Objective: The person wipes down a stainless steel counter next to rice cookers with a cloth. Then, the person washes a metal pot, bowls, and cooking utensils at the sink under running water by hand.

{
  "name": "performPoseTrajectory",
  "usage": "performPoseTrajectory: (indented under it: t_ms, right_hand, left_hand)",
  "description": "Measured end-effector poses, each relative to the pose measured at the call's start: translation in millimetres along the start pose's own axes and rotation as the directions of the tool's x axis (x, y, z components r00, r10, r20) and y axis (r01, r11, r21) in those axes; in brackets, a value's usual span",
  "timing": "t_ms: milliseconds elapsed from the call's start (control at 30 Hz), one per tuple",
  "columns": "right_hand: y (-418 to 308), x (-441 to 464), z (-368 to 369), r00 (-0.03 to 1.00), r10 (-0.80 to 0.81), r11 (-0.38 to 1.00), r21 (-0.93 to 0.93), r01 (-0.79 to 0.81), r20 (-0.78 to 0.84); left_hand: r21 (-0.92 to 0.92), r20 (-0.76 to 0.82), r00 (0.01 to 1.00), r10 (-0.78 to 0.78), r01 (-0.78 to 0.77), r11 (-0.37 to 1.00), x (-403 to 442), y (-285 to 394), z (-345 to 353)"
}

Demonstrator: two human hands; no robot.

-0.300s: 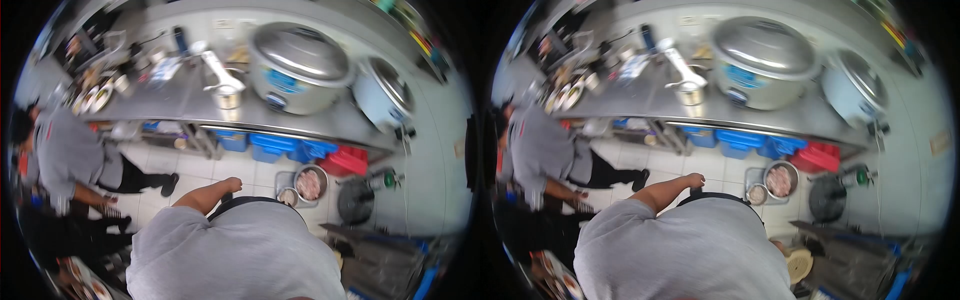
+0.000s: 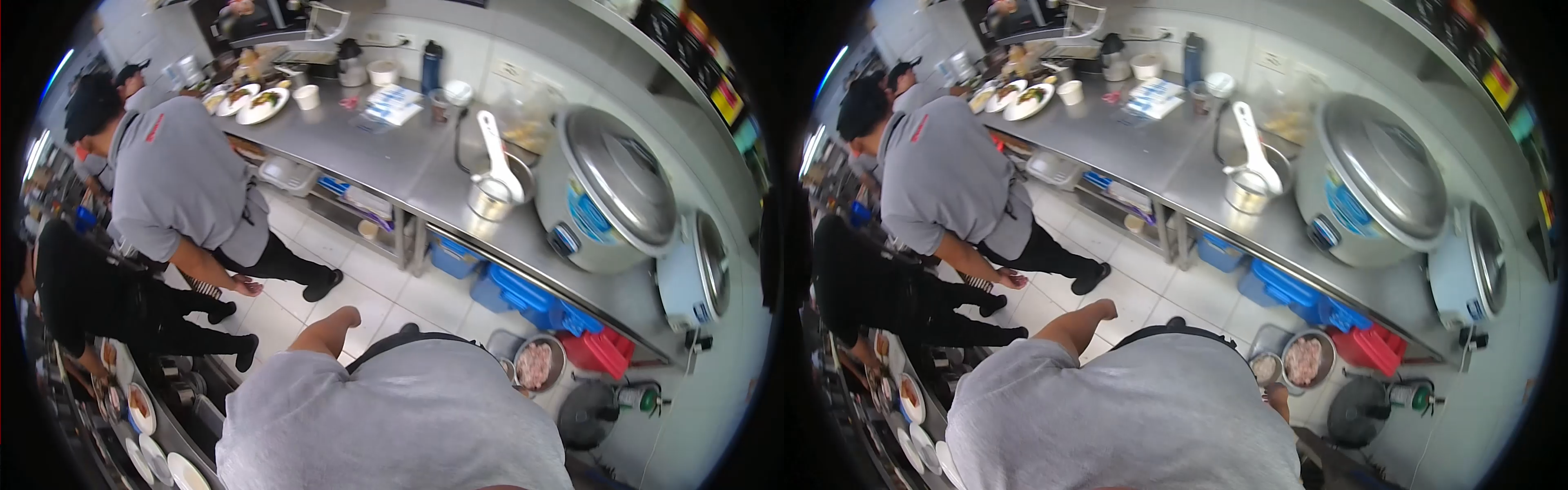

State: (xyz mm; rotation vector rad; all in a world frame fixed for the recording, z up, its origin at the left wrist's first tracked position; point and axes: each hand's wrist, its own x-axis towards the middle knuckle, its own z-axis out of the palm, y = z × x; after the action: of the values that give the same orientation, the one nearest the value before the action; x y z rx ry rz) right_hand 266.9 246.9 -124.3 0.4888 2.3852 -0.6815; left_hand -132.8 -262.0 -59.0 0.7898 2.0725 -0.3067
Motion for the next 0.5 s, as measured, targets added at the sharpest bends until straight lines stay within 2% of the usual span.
performPoseTrajectory:
  t_ms: [33,67,133,167,200,233,300,400,433,467,500]
  right_hand:
    - [-25,20,-13,0.977,0.180,0.907,0.365,-0.209,0.112]
    - [-47,33,-23,0.953,0.265,0.821,0.484,-0.303,0.146]
    - [-95,61,-46,0.973,0.216,0.887,0.399,-0.231,0.083]
    - [-116,74,-55,0.980,0.190,0.908,0.369,-0.200,0.063]
    - [-139,83,-65,0.987,0.153,0.924,0.348,-0.159,0.044]
    - [-159,91,-74,0.993,0.118,0.937,0.329,-0.120,0.025]
    - [-197,105,-92,1.000,0.016,0.964,0.267,-0.010,-0.021]
    - [-248,120,-124,0.973,-0.226,0.971,0.067,0.229,-0.043]
    - [-262,126,-134,0.948,-0.319,0.947,-0.032,0.319,-0.003]
    - [-265,137,-148,0.885,-0.446,0.857,-0.221,0.466,0.138]
    - [-267,147,-161,0.786,-0.554,0.701,-0.357,0.618,0.274]
  left_hand:
    - [-0.054,0.001,0.999,-0.049,0.049,0.997,-2,-22,21]
    - [-0.109,0.008,0.995,-0.095,0.095,0.990,-6,-38,47]
    - [-0.150,0.130,0.991,-0.027,0.046,0.988,-30,-49,92]
    - [-0.234,0.175,0.984,0.019,0.023,0.972,-46,-44,115]
    - [-0.181,0.117,0.976,0.181,-0.159,0.971,-20,-65,203]
    - [-0.379,0.195,0.973,0.122,-0.040,0.925,-43,-39,218]
    - [-0.571,0.227,0.973,0.053,0.089,0.816,-72,-7,230]
    - [-0.745,0.238,0.971,-0.040,0.209,0.634,-85,27,234]
    - [-0.783,0.236,0.970,-0.066,0.230,0.578,-88,35,231]
    - [-0.811,0.233,0.968,-0.092,0.245,0.531,-89,43,227]
    - [-0.837,0.229,0.966,-0.118,0.257,0.483,-89,48,222]
